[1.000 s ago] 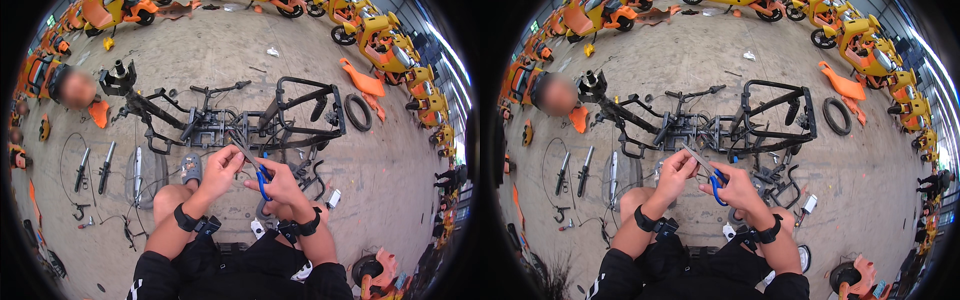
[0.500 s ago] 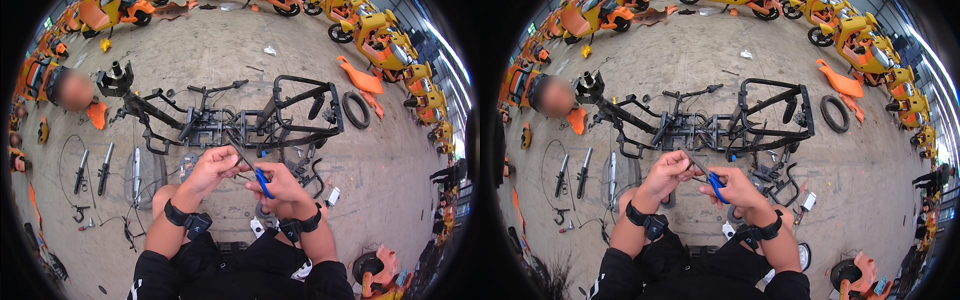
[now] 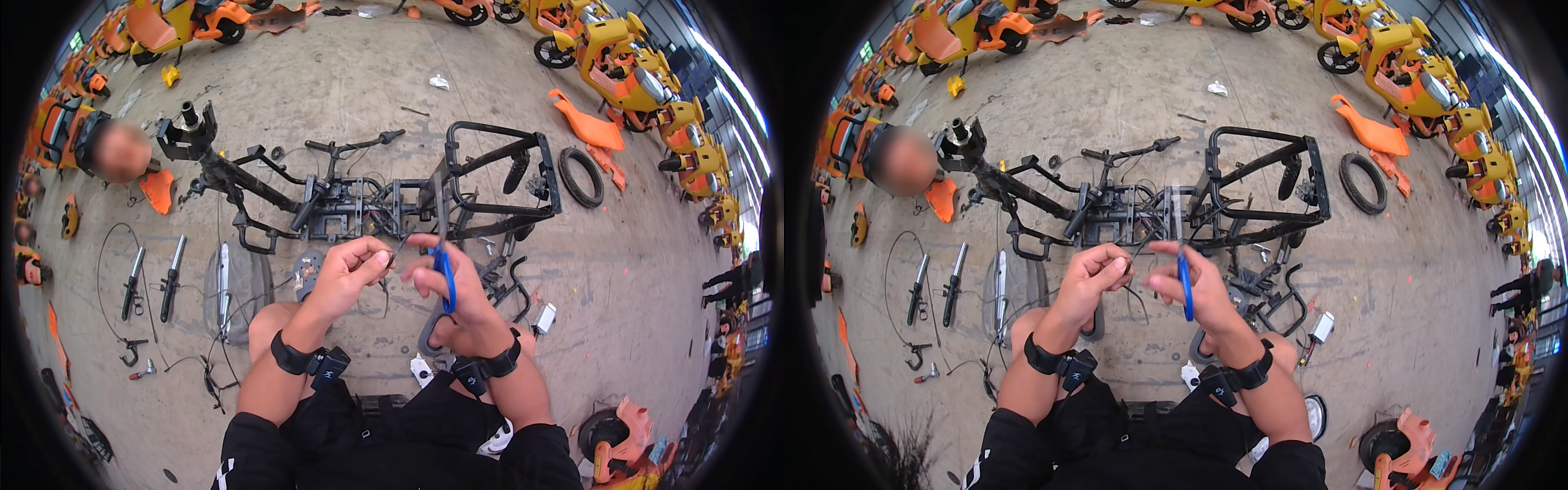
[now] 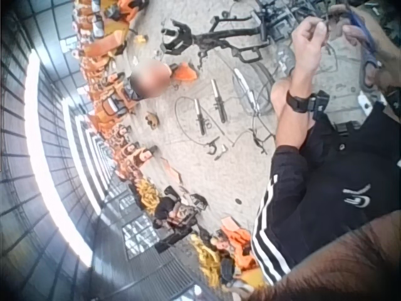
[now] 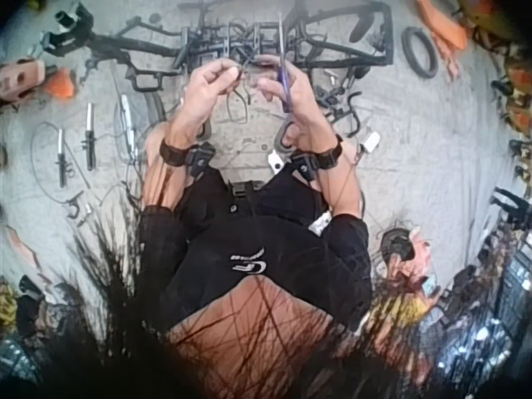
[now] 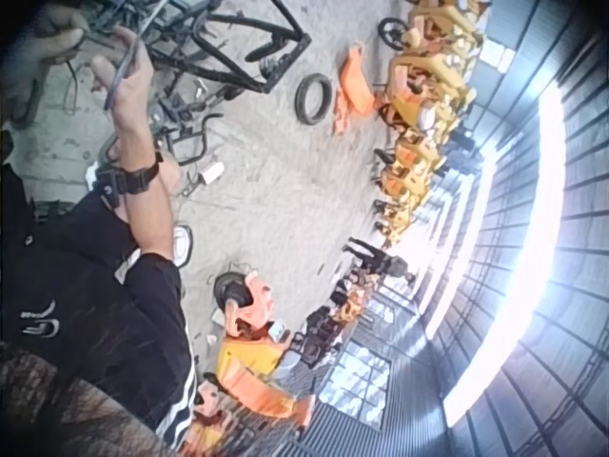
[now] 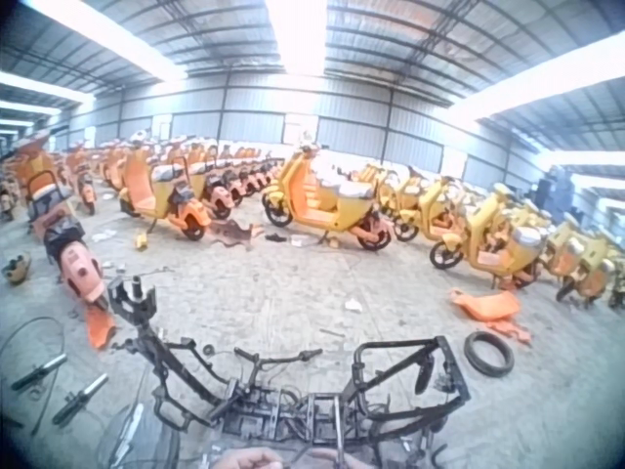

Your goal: The person uses scissors to cut and strip the insulation from electrical wires on a motorcycle frame while sitting on the floor of a warehouse.

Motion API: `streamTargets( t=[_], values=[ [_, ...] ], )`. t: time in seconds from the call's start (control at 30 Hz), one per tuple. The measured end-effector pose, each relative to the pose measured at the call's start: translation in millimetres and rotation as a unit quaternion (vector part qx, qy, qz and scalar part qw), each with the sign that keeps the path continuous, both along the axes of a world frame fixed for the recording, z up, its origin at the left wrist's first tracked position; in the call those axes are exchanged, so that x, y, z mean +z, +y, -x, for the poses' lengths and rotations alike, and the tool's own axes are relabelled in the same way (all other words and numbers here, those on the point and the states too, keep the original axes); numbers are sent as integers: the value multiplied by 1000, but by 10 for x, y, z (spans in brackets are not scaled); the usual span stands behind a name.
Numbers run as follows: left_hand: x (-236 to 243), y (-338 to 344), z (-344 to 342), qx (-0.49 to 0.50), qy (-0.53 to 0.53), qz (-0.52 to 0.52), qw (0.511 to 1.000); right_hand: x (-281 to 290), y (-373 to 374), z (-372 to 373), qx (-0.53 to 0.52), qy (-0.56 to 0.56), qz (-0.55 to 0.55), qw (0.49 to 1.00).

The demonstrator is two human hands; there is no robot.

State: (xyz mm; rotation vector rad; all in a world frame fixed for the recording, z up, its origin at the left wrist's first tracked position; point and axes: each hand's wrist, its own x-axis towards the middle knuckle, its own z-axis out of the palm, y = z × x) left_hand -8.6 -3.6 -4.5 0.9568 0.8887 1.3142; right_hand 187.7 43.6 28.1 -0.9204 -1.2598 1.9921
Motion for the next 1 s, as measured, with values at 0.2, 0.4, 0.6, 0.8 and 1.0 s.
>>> streamTargets(
  t=[0.2, 0.4, 0.6, 0.8, 1.0],
  values=[
    [-2, -36, -79, 36, 169, -37, 984, -139, 52, 75, -103, 105, 32, 989],
    [27, -45, -143, 68, 216, -62, 972, -140, 77, 121, -138, 93, 12, 986],
    [85, -58, -211, 89, 296, -124, 943, -138, 96, 66, -144, 79, 0, 986],
    [83, -69, -221, 47, 161, -56, 984, -124, 77, 46, -121, 79, 0, 989],
    [109, -73, -180, 46, 130, -21, 990, -132, 56, 124, -121, 76, -46, 989]
  ],
)
